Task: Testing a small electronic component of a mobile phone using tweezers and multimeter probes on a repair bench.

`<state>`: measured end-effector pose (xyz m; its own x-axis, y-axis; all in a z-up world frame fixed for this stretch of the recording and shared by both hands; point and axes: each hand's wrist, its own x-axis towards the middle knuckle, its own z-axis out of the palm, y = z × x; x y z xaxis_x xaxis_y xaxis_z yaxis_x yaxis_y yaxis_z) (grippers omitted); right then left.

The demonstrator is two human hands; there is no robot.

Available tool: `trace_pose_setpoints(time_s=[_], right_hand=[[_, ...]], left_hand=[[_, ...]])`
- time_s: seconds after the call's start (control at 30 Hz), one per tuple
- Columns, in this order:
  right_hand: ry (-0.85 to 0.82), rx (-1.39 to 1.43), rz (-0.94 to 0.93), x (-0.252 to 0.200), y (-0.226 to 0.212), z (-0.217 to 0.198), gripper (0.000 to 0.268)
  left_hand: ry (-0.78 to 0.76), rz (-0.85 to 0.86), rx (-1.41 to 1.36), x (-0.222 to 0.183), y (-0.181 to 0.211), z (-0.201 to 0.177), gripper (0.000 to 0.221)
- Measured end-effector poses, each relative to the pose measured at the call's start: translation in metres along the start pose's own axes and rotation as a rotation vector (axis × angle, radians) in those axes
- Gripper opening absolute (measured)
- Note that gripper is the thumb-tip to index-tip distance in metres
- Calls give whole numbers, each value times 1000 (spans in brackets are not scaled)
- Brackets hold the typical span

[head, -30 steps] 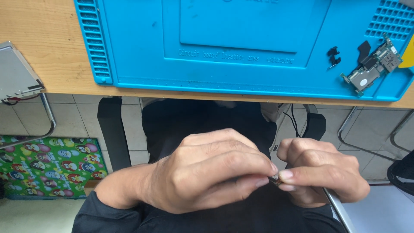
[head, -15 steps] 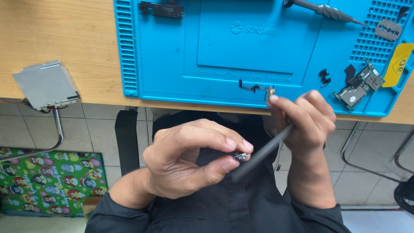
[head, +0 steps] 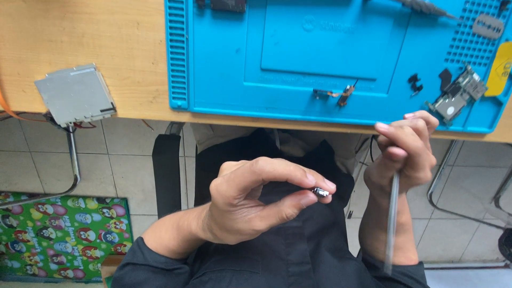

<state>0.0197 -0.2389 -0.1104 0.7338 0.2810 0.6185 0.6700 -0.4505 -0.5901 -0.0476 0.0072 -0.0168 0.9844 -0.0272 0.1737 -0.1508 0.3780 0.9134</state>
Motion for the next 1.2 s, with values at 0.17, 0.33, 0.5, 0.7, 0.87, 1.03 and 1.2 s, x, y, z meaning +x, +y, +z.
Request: trace_pose_setpoints(time_s=[0.17, 0.33, 0.5, 0.7, 0.87, 1.03, 1.2], right_hand=[[82, 413, 148, -19, -54, 6, 24], [-37, 652, 301, -35, -91, 2, 23], [-88, 641, 255, -54, -106, -1, 14], [-31, 568, 203, -76, -123, -7, 9], [-12, 481, 179, -79, -132, -8, 7], [-42, 487, 182, -78, -133, -9, 4], [-3, 588, 218, -76, -134, -2, 4]], left_hand=[[-58, -26, 20, -15, -5, 0, 21], [-174, -80, 97, -38, -15, -1, 30], [-286, 13, 305, -62, -20, -1, 24], [-351, 142, 314, -74, -10, 8, 19], [-367, 158, 327, -80, -3, 10, 12], [-388, 154, 297, -79, -4, 7, 9], [-384, 137, 266, -80, -8, 4, 16]])
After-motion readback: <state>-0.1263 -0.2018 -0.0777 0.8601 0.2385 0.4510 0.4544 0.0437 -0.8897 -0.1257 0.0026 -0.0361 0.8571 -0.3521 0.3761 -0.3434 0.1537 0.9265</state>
